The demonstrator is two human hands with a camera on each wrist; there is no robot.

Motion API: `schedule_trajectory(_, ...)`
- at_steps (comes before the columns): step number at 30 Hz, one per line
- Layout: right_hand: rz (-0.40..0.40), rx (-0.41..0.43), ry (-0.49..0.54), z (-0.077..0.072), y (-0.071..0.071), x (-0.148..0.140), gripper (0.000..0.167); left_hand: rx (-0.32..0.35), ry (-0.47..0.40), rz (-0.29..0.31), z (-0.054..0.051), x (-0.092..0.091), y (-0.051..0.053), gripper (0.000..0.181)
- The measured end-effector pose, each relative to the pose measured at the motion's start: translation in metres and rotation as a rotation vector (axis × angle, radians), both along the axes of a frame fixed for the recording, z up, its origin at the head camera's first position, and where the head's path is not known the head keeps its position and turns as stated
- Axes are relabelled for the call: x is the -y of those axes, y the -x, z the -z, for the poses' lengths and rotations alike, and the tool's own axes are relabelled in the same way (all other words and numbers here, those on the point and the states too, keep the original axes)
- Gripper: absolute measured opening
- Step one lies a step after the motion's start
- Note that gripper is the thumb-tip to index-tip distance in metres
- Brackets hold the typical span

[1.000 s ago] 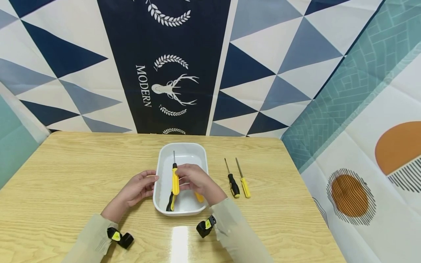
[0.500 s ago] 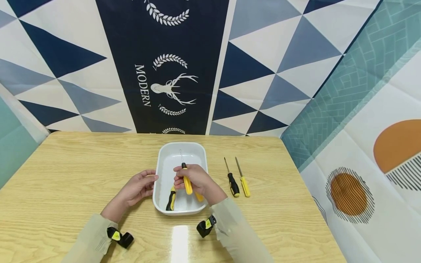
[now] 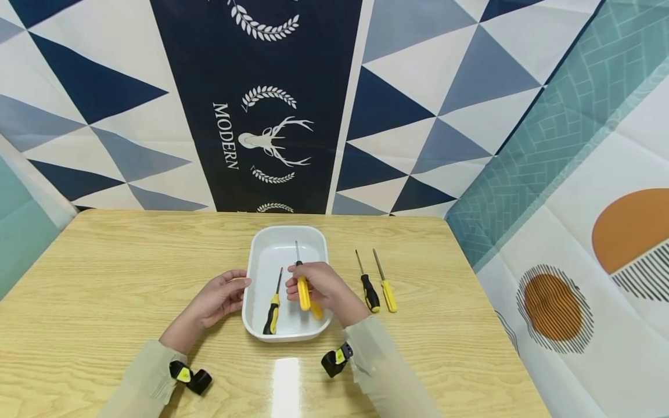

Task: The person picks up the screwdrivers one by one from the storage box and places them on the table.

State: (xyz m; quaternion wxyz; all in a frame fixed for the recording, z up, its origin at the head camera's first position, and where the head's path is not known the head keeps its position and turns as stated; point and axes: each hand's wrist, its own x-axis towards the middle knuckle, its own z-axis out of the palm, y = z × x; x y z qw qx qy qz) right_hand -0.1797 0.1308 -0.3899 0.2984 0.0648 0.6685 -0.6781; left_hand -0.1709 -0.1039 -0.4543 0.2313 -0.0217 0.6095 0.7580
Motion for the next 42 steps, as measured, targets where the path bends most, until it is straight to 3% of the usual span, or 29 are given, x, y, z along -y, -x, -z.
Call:
schedule_trajectory(11, -0.049, -0.031, 0.014, -0.006, -0.002, -0.018, 0.047, -0.004, 0.001, 0.001, 0.002, -0.001, 0.001, 0.046)
schedule_trajectory(34, -0.027, -0.108, -0.092, -0.017, -0.002, -0.039, 0.047, -0.011, 0.006, 0.003, 0.002, -0.001, 0.001, 0.046)
schedule_trajectory(42, 0.004, -0.092, -0.118, -0.018, -0.002, -0.046, 0.046, -0.015, 0.019, 0.01, 0.003, -0.001, 0.0, 0.047)
